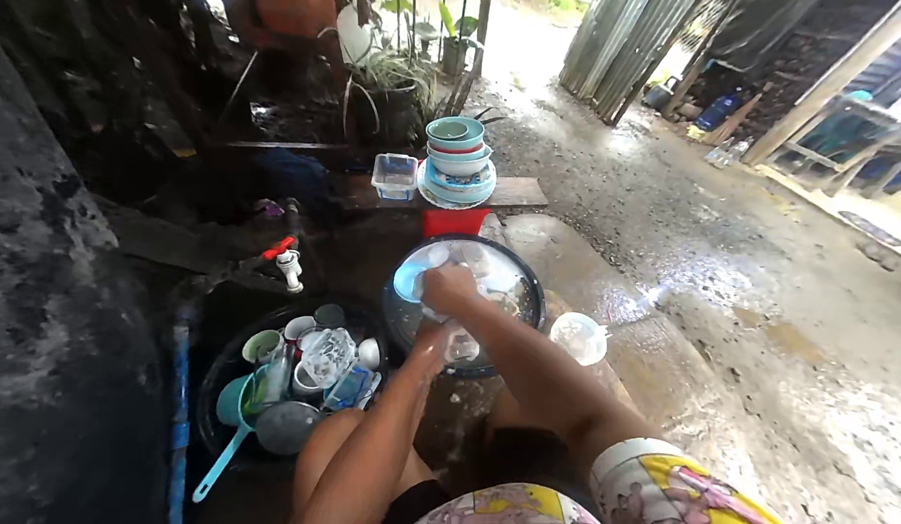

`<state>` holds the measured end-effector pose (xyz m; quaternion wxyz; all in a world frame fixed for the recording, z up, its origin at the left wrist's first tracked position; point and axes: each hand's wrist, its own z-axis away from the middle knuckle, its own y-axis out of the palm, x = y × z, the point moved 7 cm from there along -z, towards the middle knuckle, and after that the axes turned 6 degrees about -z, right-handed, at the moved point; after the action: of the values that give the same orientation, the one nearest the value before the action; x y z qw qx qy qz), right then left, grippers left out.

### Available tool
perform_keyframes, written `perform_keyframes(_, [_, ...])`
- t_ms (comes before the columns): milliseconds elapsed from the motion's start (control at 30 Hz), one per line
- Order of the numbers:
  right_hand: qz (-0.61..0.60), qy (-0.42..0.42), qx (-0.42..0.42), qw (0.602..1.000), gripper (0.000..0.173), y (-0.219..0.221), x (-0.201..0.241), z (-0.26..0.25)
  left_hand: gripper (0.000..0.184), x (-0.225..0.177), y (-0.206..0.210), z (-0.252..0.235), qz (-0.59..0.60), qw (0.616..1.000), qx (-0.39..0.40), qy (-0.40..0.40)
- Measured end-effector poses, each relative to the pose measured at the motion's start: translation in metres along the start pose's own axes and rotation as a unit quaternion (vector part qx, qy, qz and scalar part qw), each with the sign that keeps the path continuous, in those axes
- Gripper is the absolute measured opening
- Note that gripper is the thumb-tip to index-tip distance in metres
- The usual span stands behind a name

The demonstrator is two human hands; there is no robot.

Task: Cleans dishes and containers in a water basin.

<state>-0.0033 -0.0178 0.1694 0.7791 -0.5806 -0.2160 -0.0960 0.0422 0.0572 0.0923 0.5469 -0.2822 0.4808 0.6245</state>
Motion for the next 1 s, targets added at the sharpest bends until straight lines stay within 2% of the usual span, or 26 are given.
perform_keyframes(33, [-0.043, -0.01, -0.014, 0.999, 0.029, 0.004, -0.001, 0.001, 0.024, 0.001, -0.002, 0.0, 0.024, 1.0, 0.0, -0.006])
perform_keyframes(67, [-0.161, -0.044, -0.048, 0.985, 0.029, 0.004, -0.011, -0.002, 0.017, -0.001, -0.003, -0.001, 0.089, 0.996, 0.024, -0.011])
perform_keyframes(100, [-0.336, -0.093, -0.077, 0.934, 0.027, 0.005, -0.025, -0.009, 0.03, -0.005, -0.001, -0.002, 0.169, 0.983, 0.067, -0.014])
perform_keyframes(133, [-0.486, -0.119, -0.071, 0.863, 0.03, 0.008, -0.036, -0.013, 0.044, -0.008, 0.0, -0.001, 0.234, 0.966, 0.108, -0.014])
perform_keyframes(167, [-0.531, -0.118, -0.069, 0.836, 0.032, 0.009, -0.04, -0.014, 0.052, -0.01, 0.001, 0.0, 0.264, 0.956, 0.123, -0.02])
perform_keyframes(200, [-0.466, -0.1, -0.072, 0.876, 0.03, 0.005, -0.039, -0.013, 0.05, -0.007, 0.001, -0.002, 0.244, 0.963, 0.109, -0.025])
perform_keyframes(233, [-0.327, -0.073, -0.063, 0.94, 0.028, 0.002, -0.035, -0.014, 0.04, -0.002, 0.001, -0.005, 0.173, 0.982, 0.077, -0.026])
perform_keyframes(267, [-0.181, -0.038, -0.032, 0.982, 0.029, 0.002, -0.028, -0.013, 0.024, 0.004, 0.0, -0.006, 0.081, 0.995, 0.054, -0.025])
perform_keyframes(300, [-0.099, -0.001, -0.002, 0.995, 0.031, 0.003, -0.022, -0.009, 0.021, 0.007, -0.001, -0.006, 0.018, 0.999, 0.04, -0.022])
perform_keyframes(333, [-0.108, 0.008, -0.005, 0.994, 0.033, 0.004, -0.023, -0.007, 0.018, 0.008, 0.0, -0.005, 0.004, 0.999, 0.033, -0.025])
perform_keyframes(367, [-0.194, -0.009, -0.041, 0.98, 0.033, 0.005, -0.03, -0.008, 0.015, 0.008, 0.001, -0.004, 0.039, 0.998, 0.037, -0.035])
perform_keyframes(400, [-0.333, -0.036, -0.079, 0.939, 0.03, 0.007, -0.041, -0.01, 0.025, 0.006, 0.002, -0.003, 0.099, 0.993, 0.055, -0.042])
perform_keyframes(433, [-0.46, -0.06, -0.094, 0.881, 0.03, 0.011, -0.051, -0.013, 0.035, 0.004, 0.003, -0.002, 0.155, 0.984, 0.077, -0.048])
perform_keyframes(467, [-0.511, -0.068, -0.096, 0.852, 0.03, 0.015, -0.057, -0.018, 0.04, 0.004, 0.003, -0.002, 0.182, 0.977, 0.094, -0.052])
perform_keyframes(500, [-0.461, -0.065, -0.097, 0.879, 0.029, 0.015, -0.058, -0.021, 0.039, 0.006, 0.003, -0.004, 0.16, 0.981, 0.09, -0.057])
perform_keyframes(567, [-0.202, -0.028, -0.037, 0.978, 0.031, 0.01, -0.043, -0.018, 0.022, 0.014, 0.001, -0.007, 0.025, 0.997, 0.05, -0.057])
perform_keyframes(600, [-0.123, -0.013, -0.003, 0.992, 0.033, 0.009, -0.032, -0.013, 0.023, 0.015, 0.001, -0.007, -0.008, 0.998, 0.037, -0.051])
perform_keyframes(633, [-0.126, -0.024, -0.004, 0.992, 0.031, 0.007, -0.028, -0.011, 0.02, 0.014, 0.003, -0.006, 0.009, 0.998, 0.033, -0.049])
perform_keyframes(667, [-0.206, -0.062, -0.032, 0.976, 0.028, 0.003, -0.031, -0.011, 0.021, 0.011, 0.004, -0.005, 0.064, 0.996, 0.046, -0.05])
perform_keyframes(733, [-0.467, -0.13, -0.055, 0.873, 0.028, 0.003, -0.043, -0.012, 0.039, 0.004, 0.005, -0.003, 0.195, 0.974, 0.105, -0.039])
perform_keyframes(767, [-0.516, -0.119, -0.052, 0.847, 0.028, 0.007, -0.047, -0.015, 0.042, 0.003, 0.005, -0.003, 0.213, 0.969, 0.122, -0.033])
perform_keyframes(800, [-0.467, -0.101, -0.058, 0.877, 0.026, 0.008, -0.05, -0.02, 0.04, 0.005, 0.005, -0.005, 0.176, 0.977, 0.119, -0.027])
perform_keyframes(867, [-0.237, -0.065, -0.035, 0.969, 0.031, 0.009, -0.051, -0.029, 0.025, 0.013, 0.005, -0.009, -0.008, 0.998, 0.065, -0.018])
perform_keyframes(900, [-0.176, -0.026, -0.022, 0.984, 0.035, 0.01, -0.052, -0.028, 0.025, 0.016, 0.006, -0.011, -0.067, 0.997, 0.039, -0.011])
perform_keyframes(933, [-0.186, 0.002, -0.041, 0.982, 0.036, 0.011, -0.055, -0.027, 0.024, 0.018, 0.005, -0.015, -0.08, 0.997, 0.015, -0.006])
perform_keyframes(1000, [-0.325, 0.044, -0.136, 0.935, 0.036, 0.018, -0.065, -0.018, 0.024, 0.017, -0.006, -0.025, -0.041, 0.998, -0.044, 0.004])
